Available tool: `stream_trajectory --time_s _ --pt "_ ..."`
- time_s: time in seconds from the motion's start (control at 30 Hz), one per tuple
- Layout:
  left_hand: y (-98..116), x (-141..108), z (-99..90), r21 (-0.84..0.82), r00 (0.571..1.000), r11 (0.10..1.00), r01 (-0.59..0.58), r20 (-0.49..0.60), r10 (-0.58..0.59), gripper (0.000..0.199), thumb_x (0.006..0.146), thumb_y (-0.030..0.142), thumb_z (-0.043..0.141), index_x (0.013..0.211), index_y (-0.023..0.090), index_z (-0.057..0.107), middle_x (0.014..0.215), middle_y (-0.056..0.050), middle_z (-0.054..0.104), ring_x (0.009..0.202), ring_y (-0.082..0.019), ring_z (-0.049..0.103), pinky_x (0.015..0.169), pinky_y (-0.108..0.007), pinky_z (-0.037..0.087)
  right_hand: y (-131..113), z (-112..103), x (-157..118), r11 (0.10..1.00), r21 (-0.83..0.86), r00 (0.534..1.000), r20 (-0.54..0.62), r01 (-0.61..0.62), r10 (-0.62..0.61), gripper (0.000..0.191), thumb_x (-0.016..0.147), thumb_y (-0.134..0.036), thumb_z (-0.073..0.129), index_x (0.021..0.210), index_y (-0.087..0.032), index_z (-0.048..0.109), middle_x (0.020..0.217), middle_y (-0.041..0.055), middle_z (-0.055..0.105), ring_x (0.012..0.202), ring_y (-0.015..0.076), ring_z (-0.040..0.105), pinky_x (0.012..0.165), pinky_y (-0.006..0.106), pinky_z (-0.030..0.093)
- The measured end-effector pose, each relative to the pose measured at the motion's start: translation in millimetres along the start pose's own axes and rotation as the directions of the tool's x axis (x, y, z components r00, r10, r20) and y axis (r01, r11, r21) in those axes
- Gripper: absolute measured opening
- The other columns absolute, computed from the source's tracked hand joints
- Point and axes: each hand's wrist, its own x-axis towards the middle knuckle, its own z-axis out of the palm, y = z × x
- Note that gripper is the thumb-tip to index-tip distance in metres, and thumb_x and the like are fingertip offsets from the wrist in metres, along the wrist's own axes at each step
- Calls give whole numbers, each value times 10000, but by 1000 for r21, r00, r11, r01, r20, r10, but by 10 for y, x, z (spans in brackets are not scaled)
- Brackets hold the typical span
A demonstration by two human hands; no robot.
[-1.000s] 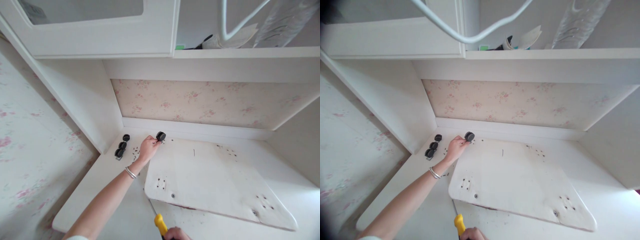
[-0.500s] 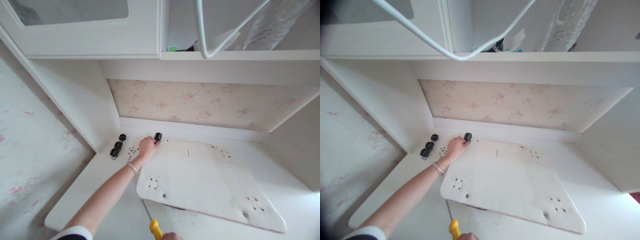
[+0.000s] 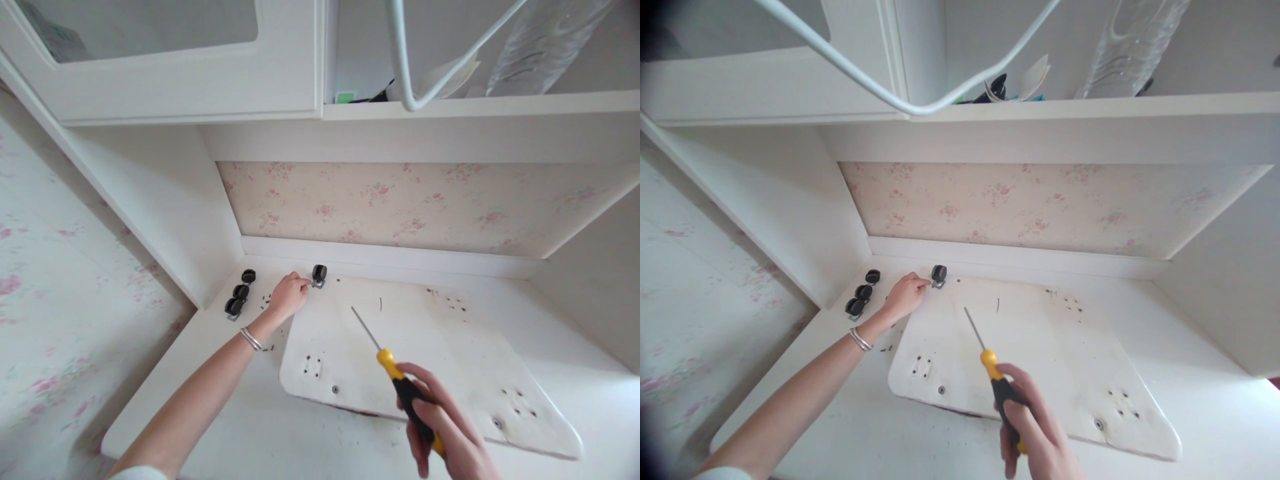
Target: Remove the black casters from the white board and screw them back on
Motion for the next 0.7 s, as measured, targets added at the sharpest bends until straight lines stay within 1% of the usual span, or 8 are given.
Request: stream_trajectory --time_s 0.07,0.13,0.23,0.3,0.47,0.57,0.7 --pt "7 3 11 1 1000 1000 -18 13 18 390 908 177 406 1110 238 734 991 -70 647 951 -195 612 924 -289 435 -169 77 187 992 -122 999 -1 39 -39 548 876 -489 428 1354 -229 496 692 16 606 484 163 540 535 325 458" --pt "16 3 25 5 999 1000 -26 21 26 395 914 184 401 1141 235 720 973 -71 630 941 -194 608 925 -291 431 -280 206 376 975 -212 997 32 69 -64 545 883 -446 412 1370 -215 493 625 -12 580 511 168 565 532 308 468" --pt "20 3 51 10 999 1000 -22 32 22 401 902 161 407 1141 238 720 948 -69 613 905 -190 608 905 -287 435 -362 419 614 938 -317 990 76 138 -120 513 891 -399 397 1349 -206 527 575 -39 568 494 150 573 542 285 472" --pt "15 1 67 9 999 1000 -13 36 13 415 881 132 413 1138 241 721 939 -69 608 886 -187 608 886 -283 440 -381 535 733 916 -359 984 95 176 -152 500 890 -382 395 1332 -204 547 580 -42 577 483 144 579 522 274 466" --pt "7 -21 90 -15 999 1000 5 41 -5 468 834 78 414 1157 246 707 975 -67 606 897 -177 605 880 -265 440 -394 697 943 878 -421 973 126 228 -193 479 885 -360 392 1303 -210 572 618 -37 599 488 141 596 498 262 469" --pt "22 -41 98 -30 999 1000 9 42 -7 467 814 69 427 1135 247 716 963 -59 600 889 -170 607 882 -252 438 -399 750 1031 857 -462 973 132 228 -188 488 890 -352 379 1314 -200 566 589 -39 591 466 130 585 493 248 453" --pt "47 -68 109 -43 1000 999 0 27 1 457 818 71 422 1102 256 730 947 -58 589 927 -179 606 903 -255 429 -400 787 1087 840 -490 971 154 234 -181 492 894 -351 371 1319 -197 567 547 -39 578 461 135 582 485 243 433"
